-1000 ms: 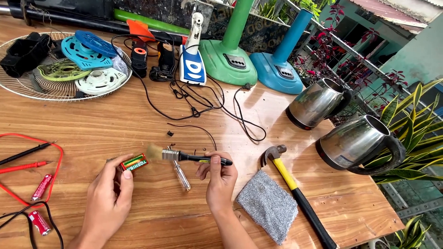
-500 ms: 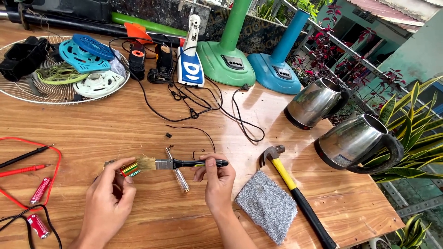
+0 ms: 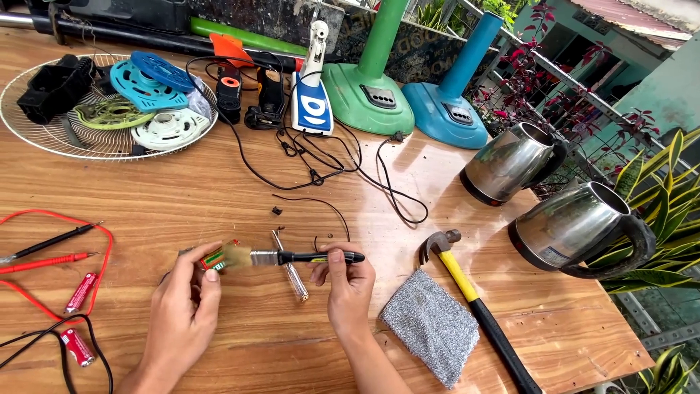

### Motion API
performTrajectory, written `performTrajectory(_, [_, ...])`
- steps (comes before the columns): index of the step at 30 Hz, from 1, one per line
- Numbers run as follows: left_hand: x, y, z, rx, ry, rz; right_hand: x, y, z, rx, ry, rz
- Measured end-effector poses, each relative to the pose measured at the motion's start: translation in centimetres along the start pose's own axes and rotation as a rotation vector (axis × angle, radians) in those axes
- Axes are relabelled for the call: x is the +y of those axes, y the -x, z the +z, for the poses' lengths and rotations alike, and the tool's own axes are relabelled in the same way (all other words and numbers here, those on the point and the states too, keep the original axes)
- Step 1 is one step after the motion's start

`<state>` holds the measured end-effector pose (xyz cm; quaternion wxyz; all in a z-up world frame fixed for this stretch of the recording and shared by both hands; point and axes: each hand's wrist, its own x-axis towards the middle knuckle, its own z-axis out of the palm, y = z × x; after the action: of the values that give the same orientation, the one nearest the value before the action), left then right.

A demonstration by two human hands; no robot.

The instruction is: Cleaning a small transformer and batteries with a brush and testing them with a multimeter on a workshop table.

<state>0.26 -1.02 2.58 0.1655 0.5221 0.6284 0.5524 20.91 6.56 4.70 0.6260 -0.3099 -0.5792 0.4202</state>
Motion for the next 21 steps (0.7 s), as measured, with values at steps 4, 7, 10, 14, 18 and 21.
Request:
performTrajectory(4, [-0.8,-0.2,0.1,0.005,0.016,0.019,0.5,-0.2,-0.5,-0.028,-0.067,-0.117])
performTrajectory(7, [-1.2,-0.2,0.2,0.0,-0.037,0.074,0.7,0.0,-0.6,-0.081,-0.026,-0.061])
performTrajectory(10, [-1.6,-0.1,0.4,-0.019,-0.04,0.074,0.3,0.0,-0.3,-0.024,-0.039,-0.095])
performTrajectory(14, [-1.6,-0.2,0.3,-0.006,-0.044,0.053,0.4,0.0,-0.3,-0.036,-0.017,-0.052])
performTrajectory(18, [-0.8,0.0,-0.2,0.063,-0.029,0.105,0.2,-0.1,-0.3,-0.047,-0.047,-0.1])
performTrajectory(21, [-1.8,0.3,0.3,0.131,-0.073,0.169,0.5,-0.1,-0.5,-0.049,-0.031,-0.079])
